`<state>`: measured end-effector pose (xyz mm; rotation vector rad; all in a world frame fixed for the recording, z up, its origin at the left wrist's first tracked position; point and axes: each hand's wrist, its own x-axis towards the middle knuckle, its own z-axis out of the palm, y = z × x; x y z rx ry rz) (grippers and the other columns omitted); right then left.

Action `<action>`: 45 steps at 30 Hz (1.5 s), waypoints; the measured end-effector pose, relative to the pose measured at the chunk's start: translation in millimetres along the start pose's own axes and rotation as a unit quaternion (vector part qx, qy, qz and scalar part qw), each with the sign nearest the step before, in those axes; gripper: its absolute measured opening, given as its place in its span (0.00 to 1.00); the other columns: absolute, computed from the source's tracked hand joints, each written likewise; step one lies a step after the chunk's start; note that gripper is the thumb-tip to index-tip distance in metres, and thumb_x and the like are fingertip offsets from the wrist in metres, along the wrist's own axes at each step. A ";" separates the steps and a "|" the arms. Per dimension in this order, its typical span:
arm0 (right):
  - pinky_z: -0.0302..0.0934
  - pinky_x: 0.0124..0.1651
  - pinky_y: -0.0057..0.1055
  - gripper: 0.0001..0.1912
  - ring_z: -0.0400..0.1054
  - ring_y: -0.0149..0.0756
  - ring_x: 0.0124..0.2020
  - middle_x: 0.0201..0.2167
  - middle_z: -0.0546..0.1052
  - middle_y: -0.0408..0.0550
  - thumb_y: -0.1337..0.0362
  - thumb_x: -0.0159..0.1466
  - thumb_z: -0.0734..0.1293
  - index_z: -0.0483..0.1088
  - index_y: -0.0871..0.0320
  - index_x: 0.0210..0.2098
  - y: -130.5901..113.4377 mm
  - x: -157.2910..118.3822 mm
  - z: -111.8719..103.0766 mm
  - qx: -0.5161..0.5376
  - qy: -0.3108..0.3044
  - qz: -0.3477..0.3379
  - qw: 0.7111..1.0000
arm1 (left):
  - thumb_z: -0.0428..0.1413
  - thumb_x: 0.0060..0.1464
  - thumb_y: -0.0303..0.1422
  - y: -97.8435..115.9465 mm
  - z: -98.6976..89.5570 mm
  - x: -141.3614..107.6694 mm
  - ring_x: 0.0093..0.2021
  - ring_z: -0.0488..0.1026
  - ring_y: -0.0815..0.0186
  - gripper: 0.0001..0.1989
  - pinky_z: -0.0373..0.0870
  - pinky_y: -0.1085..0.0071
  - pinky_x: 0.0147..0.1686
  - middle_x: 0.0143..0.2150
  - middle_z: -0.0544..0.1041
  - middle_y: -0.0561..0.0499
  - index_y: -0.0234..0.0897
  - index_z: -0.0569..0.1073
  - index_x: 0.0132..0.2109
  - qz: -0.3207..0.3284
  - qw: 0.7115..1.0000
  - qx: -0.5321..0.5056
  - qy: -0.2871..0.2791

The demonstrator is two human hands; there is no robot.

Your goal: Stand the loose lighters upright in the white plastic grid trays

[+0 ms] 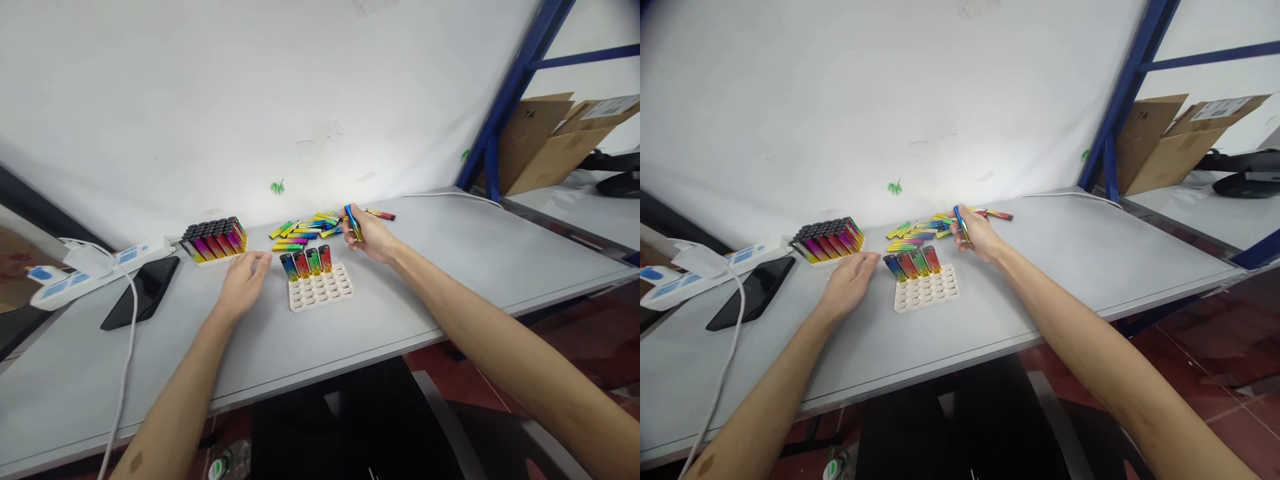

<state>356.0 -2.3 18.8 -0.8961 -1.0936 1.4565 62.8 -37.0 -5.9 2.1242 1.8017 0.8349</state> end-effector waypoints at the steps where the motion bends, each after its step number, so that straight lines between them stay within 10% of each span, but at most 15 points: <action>1: 0.54 0.20 0.24 0.21 0.57 0.26 0.19 0.24 0.65 0.36 0.42 0.64 0.68 0.66 0.53 0.40 0.4 -0.5 0.8 -0.010 -0.005 -0.007 1.000 | 0.46 0.61 0.53 -3.6 1.8 1.9 0.64 0.64 0.49 0.27 0.57 0.54 0.66 0.58 0.74 0.39 0.36 0.73 0.52 -0.010 0.999 0.039 0.000; 9: 0.31 0.17 0.25 0.30 0.36 0.23 0.15 0.15 0.48 0.33 0.35 0.64 0.60 0.55 0.54 0.22 5.6 5.4 1.7 -0.030 0.062 -0.002 0.998 | 0.48 0.59 0.50 -14.5 7.2 4.6 0.65 0.65 0.51 0.25 0.57 0.54 0.67 0.61 0.71 0.40 0.38 0.71 0.55 0.001 0.995 0.088 -0.052; 19: 0.30 0.17 0.25 0.22 0.32 0.25 0.15 0.13 0.45 0.34 0.53 0.70 0.52 0.47 0.53 0.21 -0.9 1.9 5.7 0.029 0.052 -0.016 0.998 | 0.49 0.59 0.50 -16.2 7.0 5.4 0.65 0.65 0.51 0.25 0.58 0.54 0.66 0.60 0.71 0.40 0.38 0.70 0.54 0.007 0.994 0.092 -0.055; 26: 0.30 0.18 0.25 0.28 0.33 0.24 0.15 0.13 0.45 0.33 0.42 0.69 0.55 0.47 0.53 0.22 2.5 1.5 3.9 0.022 0.035 -0.018 0.999 | 0.48 0.60 0.49 -15.5 6.7 5.3 0.65 0.65 0.51 0.25 0.58 0.53 0.66 0.61 0.71 0.40 0.37 0.70 0.55 0.007 0.993 0.101 -0.062; 34: 0.31 0.17 0.25 0.23 0.32 0.25 0.15 0.13 0.45 0.34 0.51 0.70 0.52 0.48 0.53 0.21 0.8 1.9 3.9 0.020 0.040 -0.014 0.999 | 0.49 0.60 0.49 -18.1 8.2 5.7 0.65 0.65 0.50 0.25 0.57 0.54 0.67 0.60 0.72 0.40 0.37 0.71 0.55 0.015 0.993 0.100 -0.055; 40: 0.44 0.19 0.25 0.26 0.47 0.26 0.16 0.17 0.57 0.38 0.45 0.71 0.54 0.63 0.56 0.25 3.9 4.9 1.5 -0.008 0.023 -0.012 1.000 | 0.50 0.60 0.47 -18.5 8.9 6.0 0.65 0.65 0.52 0.24 0.58 0.54 0.67 0.60 0.72 0.41 0.37 0.72 0.55 0.010 0.993 0.103 -0.051; 45: 0.63 0.39 0.30 0.16 0.68 0.32 0.35 0.33 0.74 0.45 0.51 0.66 0.68 0.74 0.58 0.34 1.2 2.9 -8.8 -0.140 -0.089 -0.053 0.985 | 0.50 0.60 0.46 -16.7 8.3 5.6 0.65 0.65 0.51 0.24 0.58 0.54 0.67 0.60 0.72 0.40 0.36 0.71 0.56 0.009 0.993 0.105 -0.053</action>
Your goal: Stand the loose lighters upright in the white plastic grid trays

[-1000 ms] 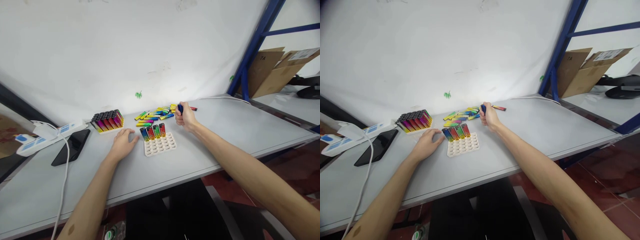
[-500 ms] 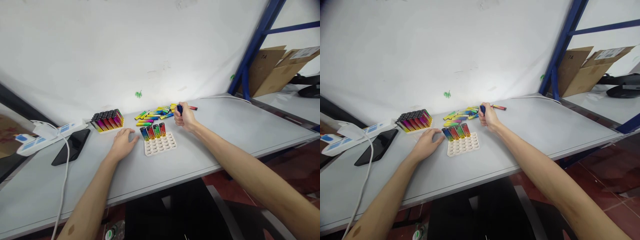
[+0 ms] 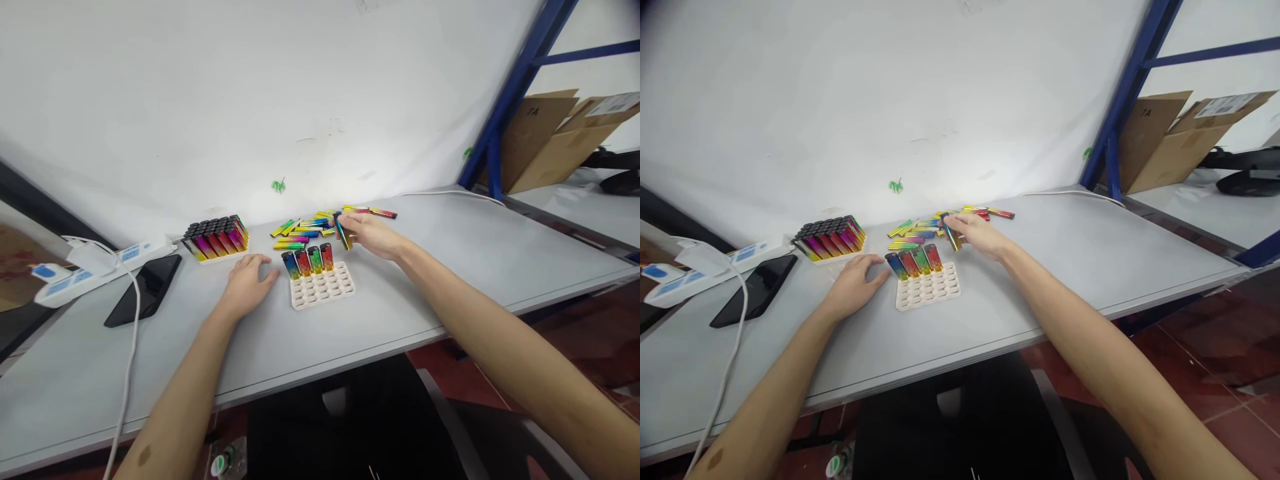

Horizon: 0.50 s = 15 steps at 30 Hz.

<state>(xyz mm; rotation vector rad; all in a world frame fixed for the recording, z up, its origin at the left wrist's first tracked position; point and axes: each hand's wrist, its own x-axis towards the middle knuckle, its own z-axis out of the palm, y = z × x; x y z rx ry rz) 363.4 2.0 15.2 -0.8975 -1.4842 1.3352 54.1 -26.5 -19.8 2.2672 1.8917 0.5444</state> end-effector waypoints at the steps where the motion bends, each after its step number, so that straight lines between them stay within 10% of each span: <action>1: 0.63 0.42 0.31 0.15 0.68 0.33 0.37 0.35 0.76 0.46 0.52 0.64 0.70 0.75 0.58 0.35 -1.3 -1.8 -2.4 -0.034 -0.025 -0.004 0.999 | 0.50 0.60 0.46 0.6 -0.3 -0.2 0.65 0.65 0.51 0.24 0.58 0.54 0.67 0.60 0.72 0.40 0.35 0.71 0.56 0.000 1.000 0.000 -0.001; 15: 0.64 0.37 0.35 0.12 0.68 0.34 0.32 0.30 0.75 0.44 0.55 0.60 0.73 0.75 0.58 0.36 -9.9 -14.9 -3.8 -0.222 -0.069 -0.055 0.971 | 0.50 0.60 0.46 0.4 0.5 -0.3 0.65 0.65 0.51 0.24 0.58 0.54 0.68 0.61 0.72 0.40 0.36 0.71 0.56 0.003 1.000 0.004 -0.004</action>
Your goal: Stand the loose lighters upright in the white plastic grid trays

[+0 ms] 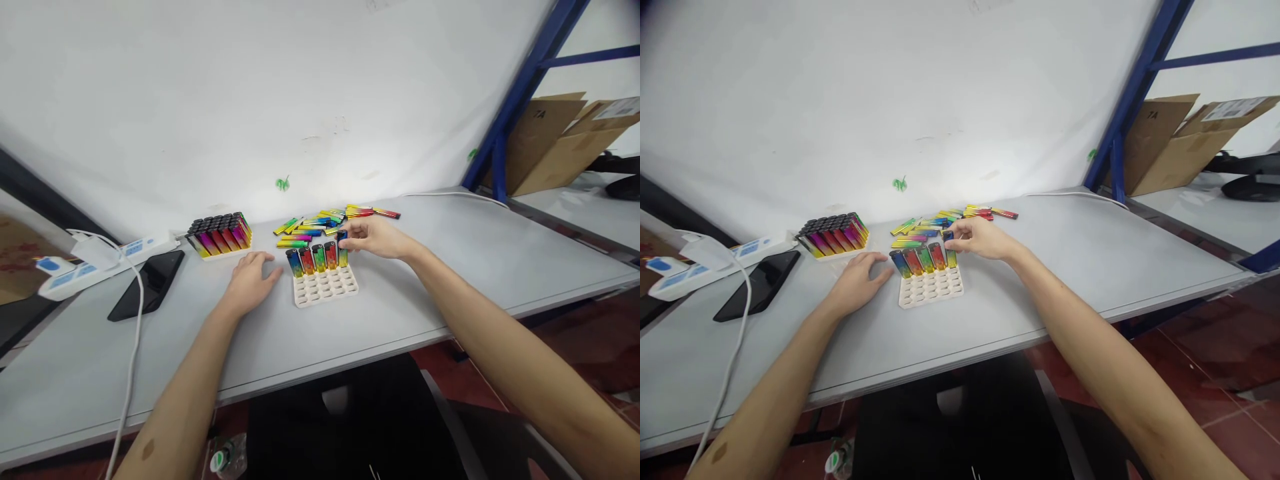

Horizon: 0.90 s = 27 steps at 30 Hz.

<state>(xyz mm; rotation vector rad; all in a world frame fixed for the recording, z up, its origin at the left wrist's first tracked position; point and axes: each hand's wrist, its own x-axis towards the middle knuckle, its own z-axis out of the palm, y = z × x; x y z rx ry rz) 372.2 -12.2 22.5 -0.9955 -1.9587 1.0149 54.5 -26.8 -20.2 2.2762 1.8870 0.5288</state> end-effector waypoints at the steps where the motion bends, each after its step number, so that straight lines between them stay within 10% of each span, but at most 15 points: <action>1: 0.63 0.37 0.35 0.13 0.68 0.34 0.33 0.30 0.75 0.44 0.54 0.60 0.73 0.75 0.57 0.35 -0.3 -0.5 0.5 -0.009 -0.005 -0.007 1.000 | 0.50 0.60 0.46 -0.1 0.0 0.0 0.65 0.65 0.51 0.24 0.58 0.54 0.67 0.60 0.72 0.40 0.36 0.71 0.56 -0.001 1.000 0.000 0.000; 10: 0.65 0.40 0.35 0.19 0.72 0.38 0.38 0.39 0.79 0.49 0.47 0.60 0.72 0.78 0.57 0.40 -3.8 -3.4 -4.3 -0.028 -0.062 0.034 0.997 | 0.50 0.60 0.46 -1.9 0.9 -0.1 0.65 0.65 0.50 0.24 0.58 0.53 0.67 0.60 0.72 0.40 0.36 0.71 0.56 0.004 1.000 -0.001 0.003; 13: 0.68 0.43 0.38 0.24 0.74 0.42 0.41 0.42 0.80 0.55 0.47 0.70 0.60 0.77 0.59 0.43 9.4 2.9 -8.5 -0.007 0.038 0.075 0.996 | 0.50 0.60 0.46 -2.0 1.4 0.3 0.65 0.65 0.50 0.24 0.58 0.53 0.67 0.60 0.72 0.40 0.36 0.71 0.56 0.003 1.000 -0.002 0.003; 16: 0.67 0.51 0.42 0.19 0.73 0.45 0.44 0.44 0.80 0.57 0.58 0.72 0.58 0.77 0.61 0.46 32.3 12.6 -9.1 -0.159 0.165 0.067 0.971 | 0.50 0.59 0.46 -2.3 1.5 0.7 0.65 0.65 0.50 0.24 0.58 0.54 0.67 0.60 0.72 0.40 0.36 0.71 0.56 0.005 1.000 -0.004 0.003; 21: 0.58 0.63 0.47 0.23 0.64 0.52 0.61 0.58 0.70 0.61 0.64 0.70 0.61 0.70 0.57 0.63 55.1 24.8 4.5 -0.393 0.108 0.030 0.913 | 0.49 0.60 0.47 -2.8 1.3 0.2 0.65 0.65 0.51 0.25 0.57 0.54 0.67 0.60 0.72 0.40 0.35 0.71 0.57 0.005 1.000 0.003 -0.002; 27: 0.57 0.61 0.49 0.21 0.63 0.58 0.59 0.55 0.70 0.66 0.58 0.70 0.62 0.73 0.58 0.58 49.1 23.5 5.5 -0.435 0.099 0.098 0.889 | 0.49 0.60 0.47 -1.5 1.1 -0.7 0.66 0.64 0.51 0.25 0.57 0.53 0.67 0.61 0.71 0.39 0.36 0.70 0.57 0.004 1.000 -0.003 -0.003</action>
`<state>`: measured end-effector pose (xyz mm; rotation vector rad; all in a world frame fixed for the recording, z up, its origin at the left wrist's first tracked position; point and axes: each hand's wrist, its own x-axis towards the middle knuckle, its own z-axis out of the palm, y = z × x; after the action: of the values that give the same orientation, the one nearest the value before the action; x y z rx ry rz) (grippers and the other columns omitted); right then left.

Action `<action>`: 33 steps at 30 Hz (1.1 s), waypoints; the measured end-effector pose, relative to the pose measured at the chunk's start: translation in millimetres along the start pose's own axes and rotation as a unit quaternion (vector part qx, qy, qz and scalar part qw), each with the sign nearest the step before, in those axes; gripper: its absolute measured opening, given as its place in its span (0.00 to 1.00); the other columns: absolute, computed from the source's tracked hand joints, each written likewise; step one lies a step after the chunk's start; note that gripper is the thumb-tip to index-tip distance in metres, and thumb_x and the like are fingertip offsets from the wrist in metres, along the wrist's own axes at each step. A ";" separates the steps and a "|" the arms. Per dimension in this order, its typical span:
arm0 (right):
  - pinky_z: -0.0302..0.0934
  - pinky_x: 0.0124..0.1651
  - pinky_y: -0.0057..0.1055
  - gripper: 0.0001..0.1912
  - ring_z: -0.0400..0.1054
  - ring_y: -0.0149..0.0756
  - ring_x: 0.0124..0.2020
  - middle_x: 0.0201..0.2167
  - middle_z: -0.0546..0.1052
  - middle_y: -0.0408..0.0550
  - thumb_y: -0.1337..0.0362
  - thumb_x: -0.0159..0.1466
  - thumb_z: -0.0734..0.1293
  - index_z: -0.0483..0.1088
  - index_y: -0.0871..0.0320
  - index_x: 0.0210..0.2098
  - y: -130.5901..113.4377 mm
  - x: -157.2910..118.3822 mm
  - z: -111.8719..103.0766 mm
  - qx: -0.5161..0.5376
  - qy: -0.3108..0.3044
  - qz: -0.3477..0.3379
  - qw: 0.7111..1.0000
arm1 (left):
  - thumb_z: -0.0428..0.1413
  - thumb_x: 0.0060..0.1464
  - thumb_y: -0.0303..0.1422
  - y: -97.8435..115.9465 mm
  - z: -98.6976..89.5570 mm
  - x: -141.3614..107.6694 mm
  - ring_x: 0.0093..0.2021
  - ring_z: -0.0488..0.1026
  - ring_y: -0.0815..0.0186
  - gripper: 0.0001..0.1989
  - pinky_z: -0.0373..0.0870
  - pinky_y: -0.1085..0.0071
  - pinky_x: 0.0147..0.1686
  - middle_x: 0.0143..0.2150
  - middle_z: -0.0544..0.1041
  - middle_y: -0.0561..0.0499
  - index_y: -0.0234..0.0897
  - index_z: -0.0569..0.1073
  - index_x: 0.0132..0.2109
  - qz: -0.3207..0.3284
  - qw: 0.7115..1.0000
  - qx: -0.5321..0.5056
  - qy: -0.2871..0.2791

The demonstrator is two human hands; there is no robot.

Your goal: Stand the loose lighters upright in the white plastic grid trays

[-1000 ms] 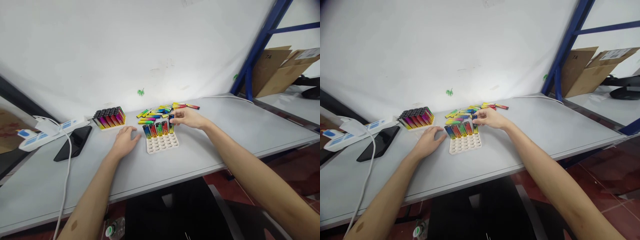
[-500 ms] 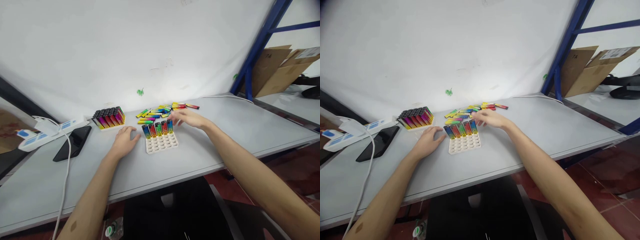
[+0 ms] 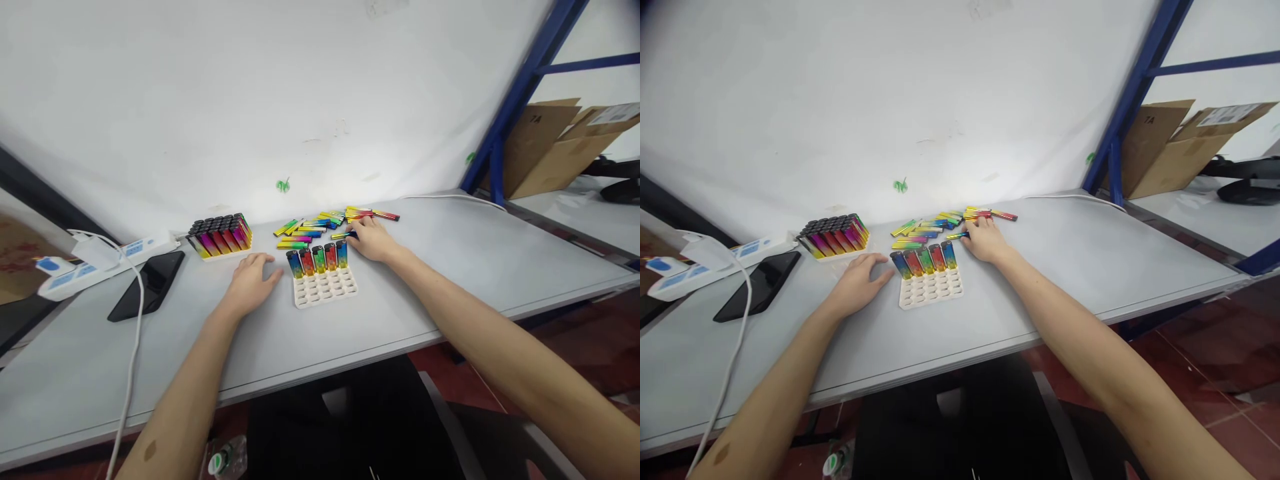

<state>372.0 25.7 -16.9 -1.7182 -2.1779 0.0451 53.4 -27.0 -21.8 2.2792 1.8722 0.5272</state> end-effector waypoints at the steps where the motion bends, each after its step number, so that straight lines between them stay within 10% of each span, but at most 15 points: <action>1: 0.57 0.59 0.48 0.19 0.64 0.57 0.57 0.52 0.73 0.64 0.58 0.70 0.63 0.74 0.57 0.56 2.6 -0.5 -3.0 0.007 -0.009 -0.009 1.000 | 0.49 0.60 0.47 0.3 -0.1 -0.1 0.66 0.64 0.51 0.25 0.57 0.53 0.67 0.62 0.71 0.39 0.36 0.70 0.57 -0.001 1.000 -0.001 0.000; 9: 0.62 0.42 0.34 0.09 0.67 0.37 0.35 0.32 0.75 0.45 0.58 0.61 0.72 0.74 0.57 0.34 5.1 -5.0 -24.5 0.304 0.045 0.033 0.951 | 0.49 0.60 0.47 1.9 -2.8 -0.4 0.66 0.64 0.51 0.25 0.58 0.54 0.67 0.61 0.71 0.39 0.36 0.70 0.57 0.001 1.000 0.000 -0.006; 15: 0.66 0.34 0.30 0.13 0.66 0.29 0.24 0.25 0.70 0.37 0.54 0.64 0.69 0.63 0.53 0.36 -13.2 -9.4 -35.6 0.658 0.050 0.121 0.741 | 0.49 0.60 0.47 1.2 -2.4 -0.1 0.65 0.64 0.50 0.26 0.57 0.54 0.67 0.62 0.71 0.39 0.35 0.70 0.57 0.002 1.000 0.003 -0.010; 18: 0.49 0.19 0.23 0.14 0.50 0.24 0.15 0.19 0.60 0.31 0.51 0.64 0.69 0.62 0.52 0.37 -16.8 -10.4 -36.3 0.704 0.017 0.128 0.699 | 0.48 0.60 0.47 0.4 -2.1 -0.1 0.65 0.64 0.50 0.25 0.58 0.54 0.67 0.61 0.71 0.40 0.36 0.70 0.57 0.008 1.000 0.003 -0.008; 22: 0.37 0.17 0.25 0.25 0.40 0.23 0.14 0.17 0.54 0.33 0.38 0.65 0.63 0.64 0.54 0.32 -16.8 -9.9 -32.3 0.723 -0.020 0.117 0.680 | 0.48 0.60 0.48 0.1 -1.8 0.1 0.65 0.65 0.50 0.25 0.58 0.53 0.67 0.61 0.71 0.40 0.37 0.70 0.57 0.005 1.000 0.002 -0.006; 28: 0.56 0.23 0.27 0.29 0.58 0.29 0.20 0.21 0.64 0.38 0.31 0.62 0.62 0.67 0.52 0.38 -20.7 -12.1 -32.0 0.702 0.006 0.087 0.707 | 0.49 0.60 0.47 -0.4 -1.9 0.6 0.65 0.64 0.50 0.25 0.58 0.53 0.67 0.61 0.72 0.40 0.37 0.70 0.57 0.008 1.000 -0.001 -0.003; 33: 0.37 0.18 0.26 0.33 0.40 0.26 0.16 0.16 0.50 0.34 0.29 0.63 0.57 0.59 0.53 0.26 -21.1 -12.5 -35.2 0.704 -0.006 0.123 0.700 | 0.49 0.60 0.47 0.5 -2.6 0.5 0.66 0.64 0.50 0.26 0.58 0.53 0.67 0.62 0.71 0.39 0.36 0.70 0.57 0.006 1.000 0.002 -0.007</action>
<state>365.2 1.4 17.9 -0.9284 -1.0769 1.3736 53.0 -26.9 -19.2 2.2925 1.8557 0.5088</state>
